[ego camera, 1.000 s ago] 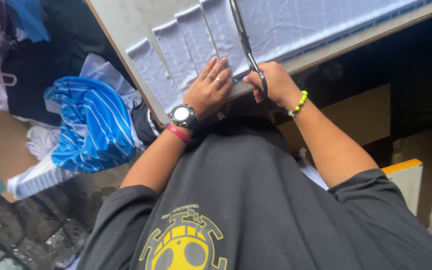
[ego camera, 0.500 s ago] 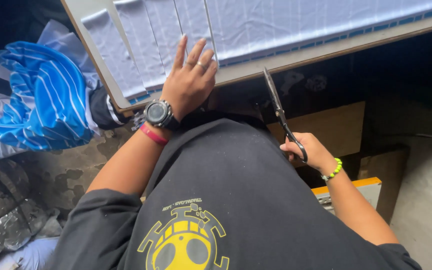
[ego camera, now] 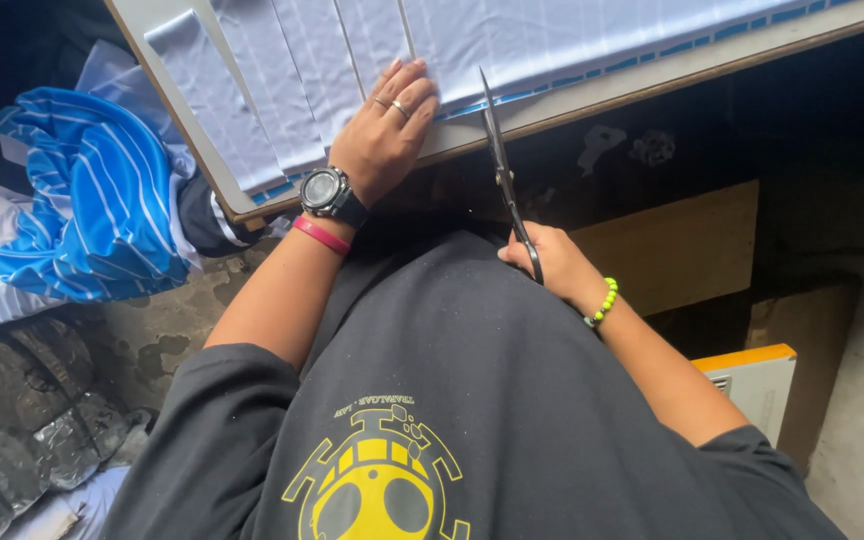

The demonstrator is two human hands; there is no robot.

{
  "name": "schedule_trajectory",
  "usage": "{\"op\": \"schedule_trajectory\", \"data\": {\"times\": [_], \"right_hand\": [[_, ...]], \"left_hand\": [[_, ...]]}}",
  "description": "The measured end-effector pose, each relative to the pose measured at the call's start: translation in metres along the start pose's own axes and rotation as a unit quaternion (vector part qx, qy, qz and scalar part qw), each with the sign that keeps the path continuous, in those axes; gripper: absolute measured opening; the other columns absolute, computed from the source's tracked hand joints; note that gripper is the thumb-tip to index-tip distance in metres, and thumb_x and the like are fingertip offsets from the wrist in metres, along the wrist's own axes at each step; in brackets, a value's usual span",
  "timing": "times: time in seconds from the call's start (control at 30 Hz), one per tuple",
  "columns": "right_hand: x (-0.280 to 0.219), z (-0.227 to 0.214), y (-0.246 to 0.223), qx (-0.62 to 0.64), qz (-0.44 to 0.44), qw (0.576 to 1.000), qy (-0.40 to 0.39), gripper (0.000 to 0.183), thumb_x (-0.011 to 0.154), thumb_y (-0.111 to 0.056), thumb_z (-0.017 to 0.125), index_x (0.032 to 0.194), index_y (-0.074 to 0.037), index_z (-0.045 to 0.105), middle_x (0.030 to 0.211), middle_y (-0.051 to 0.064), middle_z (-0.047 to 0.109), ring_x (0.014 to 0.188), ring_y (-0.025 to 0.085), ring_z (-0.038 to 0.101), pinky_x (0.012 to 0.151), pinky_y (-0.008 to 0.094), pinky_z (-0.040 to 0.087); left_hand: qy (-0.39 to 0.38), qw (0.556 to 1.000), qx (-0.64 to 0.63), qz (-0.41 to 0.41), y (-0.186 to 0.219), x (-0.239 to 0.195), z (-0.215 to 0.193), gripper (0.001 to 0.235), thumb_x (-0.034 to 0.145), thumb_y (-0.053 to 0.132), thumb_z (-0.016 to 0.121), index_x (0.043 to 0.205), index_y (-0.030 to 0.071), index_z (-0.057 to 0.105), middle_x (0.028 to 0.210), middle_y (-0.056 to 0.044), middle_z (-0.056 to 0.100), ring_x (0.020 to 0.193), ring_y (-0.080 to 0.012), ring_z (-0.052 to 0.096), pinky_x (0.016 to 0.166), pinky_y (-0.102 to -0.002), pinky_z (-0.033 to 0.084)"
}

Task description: Cutting multiple strips of light blue fabric from a folded piece using large fabric scissors

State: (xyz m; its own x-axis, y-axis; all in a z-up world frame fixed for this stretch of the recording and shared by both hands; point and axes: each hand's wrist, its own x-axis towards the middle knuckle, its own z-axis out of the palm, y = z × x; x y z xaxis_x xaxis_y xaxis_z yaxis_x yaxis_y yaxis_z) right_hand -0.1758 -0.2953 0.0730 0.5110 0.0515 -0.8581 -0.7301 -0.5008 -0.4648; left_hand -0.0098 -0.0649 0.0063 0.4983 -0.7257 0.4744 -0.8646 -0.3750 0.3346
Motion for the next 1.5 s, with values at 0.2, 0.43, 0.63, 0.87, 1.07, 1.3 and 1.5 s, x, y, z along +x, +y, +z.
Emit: {"op": "schedule_trajectory", "data": {"times": [0.2,0.43,0.63,0.87,1.07,1.3,1.5], "right_hand": [[0.011,0.008,-0.006,-0.006,-0.007,1.000,0.005,0.020,0.090,-0.030,0.060,0.081,-0.012,0.061,0.075,0.002,0.070,0.073,0.015,0.063,0.074,0.031,0.046],[0.020,0.013,-0.002,-0.009,-0.036,0.999,0.017,0.020,0.092,-0.031,0.060,0.083,-0.013,0.060,0.075,0.002,0.070,0.072,0.015,0.065,0.073,0.033,0.048],[0.012,0.011,0.002,0.001,-0.029,0.999,0.022,0.019,0.090,-0.029,0.061,0.080,-0.013,0.062,0.075,0.001,0.070,0.073,0.015,0.064,0.074,0.032,0.049],[0.013,0.009,-0.006,-0.008,-0.016,1.000,0.020,0.019,0.089,-0.030,0.060,0.081,-0.013,0.061,0.075,0.001,0.070,0.072,0.015,0.063,0.074,0.032,0.047],[0.018,0.009,-0.012,-0.013,-0.022,0.999,0.019,0.019,0.090,-0.030,0.058,0.082,-0.012,0.059,0.075,0.002,0.070,0.072,0.016,0.063,0.073,0.033,0.047],[0.019,0.009,-0.017,-0.006,-0.021,0.999,0.023,0.020,0.089,-0.030,0.057,0.080,-0.012,0.058,0.073,0.003,0.069,0.073,0.016,0.066,0.072,0.032,0.047],[0.014,0.011,-0.013,0.023,-0.094,0.991,0.088,0.027,0.090,-0.019,0.063,0.065,-0.012,0.058,0.055,0.001,0.065,0.052,0.010,0.064,0.059,0.025,0.050]], "left_hand": [[0.003,1.000,0.003,0.006,-0.002,-0.001,0.000,0.014,0.106,-0.009,0.053,0.110,-0.006,0.067,0.119,-0.019,0.065,0.124,-0.0404,0.063,0.115,-0.056,0.044],[0.003,1.000,-0.012,0.022,-0.005,-0.005,0.001,0.015,0.103,-0.012,0.059,0.113,-0.007,0.068,0.123,-0.024,0.064,0.130,-0.0449,0.055,0.115,-0.059,0.044],[-0.004,1.000,-0.005,0.022,-0.005,-0.002,0.000,0.018,0.103,-0.011,0.056,0.114,-0.005,0.069,0.123,-0.020,0.064,0.129,-0.0416,0.058,0.117,-0.054,0.045],[0.003,1.000,-0.005,0.023,-0.003,0.001,-0.005,0.015,0.104,-0.011,0.056,0.110,-0.005,0.068,0.119,-0.019,0.065,0.125,-0.0417,0.061,0.115,-0.055,0.047],[0.000,1.000,-0.011,0.019,-0.003,-0.001,-0.002,0.014,0.104,-0.010,0.057,0.111,-0.005,0.068,0.120,-0.019,0.065,0.126,-0.0418,0.060,0.115,-0.056,0.046],[0.010,1.000,0.003,0.019,-0.003,-0.001,-0.001,0.013,0.105,-0.008,0.058,0.109,-0.003,0.069,0.119,-0.018,0.066,0.125,-0.0404,0.061,0.114,-0.055,0.047],[0.012,1.000,0.010,0.019,-0.001,0.003,-0.006,0.013,0.104,-0.010,0.057,0.105,-0.003,0.068,0.116,-0.016,0.064,0.123,-0.0395,0.062,0.114,-0.054,0.049]]}}
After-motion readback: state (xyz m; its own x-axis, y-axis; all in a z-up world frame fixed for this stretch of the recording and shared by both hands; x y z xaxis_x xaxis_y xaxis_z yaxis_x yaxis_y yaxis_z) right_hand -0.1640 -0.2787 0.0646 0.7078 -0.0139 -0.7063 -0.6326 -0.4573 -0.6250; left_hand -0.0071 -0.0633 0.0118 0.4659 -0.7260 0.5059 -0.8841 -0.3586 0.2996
